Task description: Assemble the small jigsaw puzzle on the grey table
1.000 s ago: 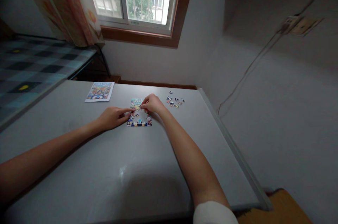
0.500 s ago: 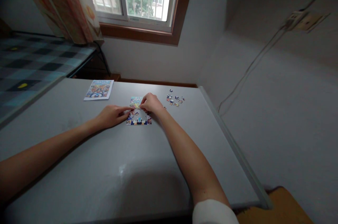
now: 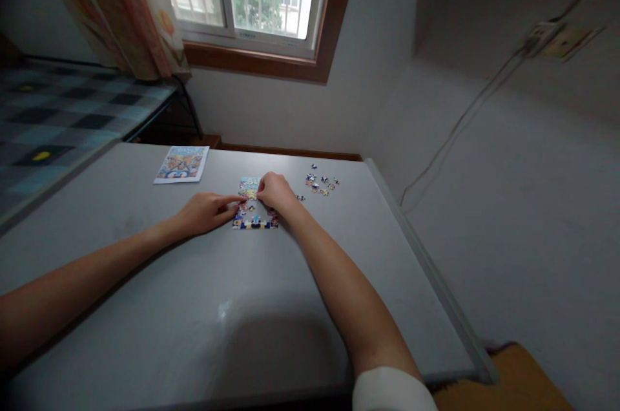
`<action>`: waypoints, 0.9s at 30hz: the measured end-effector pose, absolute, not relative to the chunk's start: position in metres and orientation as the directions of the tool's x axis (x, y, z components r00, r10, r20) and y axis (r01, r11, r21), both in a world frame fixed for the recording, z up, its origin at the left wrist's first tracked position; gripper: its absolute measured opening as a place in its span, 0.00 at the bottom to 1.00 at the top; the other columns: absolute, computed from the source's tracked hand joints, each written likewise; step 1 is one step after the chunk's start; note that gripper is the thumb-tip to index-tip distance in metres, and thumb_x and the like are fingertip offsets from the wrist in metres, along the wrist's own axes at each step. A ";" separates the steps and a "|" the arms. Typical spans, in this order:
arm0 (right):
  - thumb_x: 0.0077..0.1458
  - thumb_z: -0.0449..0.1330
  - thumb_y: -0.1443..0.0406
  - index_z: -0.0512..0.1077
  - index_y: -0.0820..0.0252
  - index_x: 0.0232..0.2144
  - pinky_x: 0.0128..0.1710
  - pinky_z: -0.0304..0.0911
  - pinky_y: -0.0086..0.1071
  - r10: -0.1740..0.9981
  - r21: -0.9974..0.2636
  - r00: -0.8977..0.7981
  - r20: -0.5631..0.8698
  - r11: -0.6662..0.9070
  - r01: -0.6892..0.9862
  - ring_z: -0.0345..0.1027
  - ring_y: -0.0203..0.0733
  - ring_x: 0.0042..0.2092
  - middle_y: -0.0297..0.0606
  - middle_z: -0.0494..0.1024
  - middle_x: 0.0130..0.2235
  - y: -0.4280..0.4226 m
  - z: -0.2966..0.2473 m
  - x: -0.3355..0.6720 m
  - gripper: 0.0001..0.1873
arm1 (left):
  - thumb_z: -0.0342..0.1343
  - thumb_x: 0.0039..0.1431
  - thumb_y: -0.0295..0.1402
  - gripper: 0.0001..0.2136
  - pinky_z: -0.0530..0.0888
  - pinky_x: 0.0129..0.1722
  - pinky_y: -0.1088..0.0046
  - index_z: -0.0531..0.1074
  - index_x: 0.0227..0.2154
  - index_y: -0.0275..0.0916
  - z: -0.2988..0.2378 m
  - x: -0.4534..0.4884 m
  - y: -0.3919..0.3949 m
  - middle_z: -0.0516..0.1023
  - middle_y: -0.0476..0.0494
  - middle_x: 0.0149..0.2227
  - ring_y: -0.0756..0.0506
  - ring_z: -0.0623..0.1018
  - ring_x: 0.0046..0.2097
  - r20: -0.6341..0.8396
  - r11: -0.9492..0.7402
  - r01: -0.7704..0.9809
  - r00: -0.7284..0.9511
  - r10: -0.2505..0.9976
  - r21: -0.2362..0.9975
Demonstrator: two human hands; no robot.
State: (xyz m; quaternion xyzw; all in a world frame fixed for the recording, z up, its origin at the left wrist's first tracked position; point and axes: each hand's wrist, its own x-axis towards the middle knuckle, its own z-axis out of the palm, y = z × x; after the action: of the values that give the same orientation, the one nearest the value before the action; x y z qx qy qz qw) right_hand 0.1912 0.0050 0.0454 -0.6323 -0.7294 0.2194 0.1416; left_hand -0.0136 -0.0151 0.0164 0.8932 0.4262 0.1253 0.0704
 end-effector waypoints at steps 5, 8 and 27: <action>0.48 0.64 0.72 0.79 0.63 0.28 0.31 0.60 0.26 0.977 -0.475 -0.207 -0.053 0.158 0.866 0.72 0.40 0.34 0.41 0.80 0.30 0.007 0.044 0.193 0.04 | 0.46 0.64 0.42 0.19 0.61 0.28 0.74 0.76 0.51 0.46 0.015 -0.014 -0.015 0.78 0.46 0.23 0.46 0.74 0.26 0.169 -0.634 0.742 0.611 0.773 0.216; 0.49 0.62 0.72 0.79 0.63 0.28 0.30 0.59 0.25 0.967 -0.463 -0.246 -0.073 0.186 0.867 0.71 0.38 0.33 0.41 0.80 0.30 0.007 0.044 0.193 0.05 | 0.46 0.64 0.42 0.19 0.61 0.28 0.74 0.76 0.51 0.46 0.015 -0.014 -0.015 0.78 0.46 0.24 0.46 0.75 0.26 0.166 -0.634 0.743 0.611 0.774 0.215; 0.51 0.62 0.73 0.80 0.66 0.29 0.32 0.60 0.27 0.986 -0.448 -0.165 -0.002 0.147 0.882 0.71 0.37 0.31 0.43 0.80 0.30 0.019 0.062 0.231 0.06 | 0.46 0.64 0.42 0.19 0.62 0.28 0.75 0.75 0.52 0.46 0.017 -0.014 -0.016 0.79 0.46 0.26 0.47 0.75 0.28 0.149 -0.631 0.745 0.614 0.775 0.218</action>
State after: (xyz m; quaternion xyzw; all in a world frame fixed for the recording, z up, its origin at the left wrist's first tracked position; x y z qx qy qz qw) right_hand 0.2308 0.0185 0.0624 -0.6288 -0.7428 0.1762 0.1481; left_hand -0.0139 -0.0156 0.0168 0.8957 0.4243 0.1148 0.0673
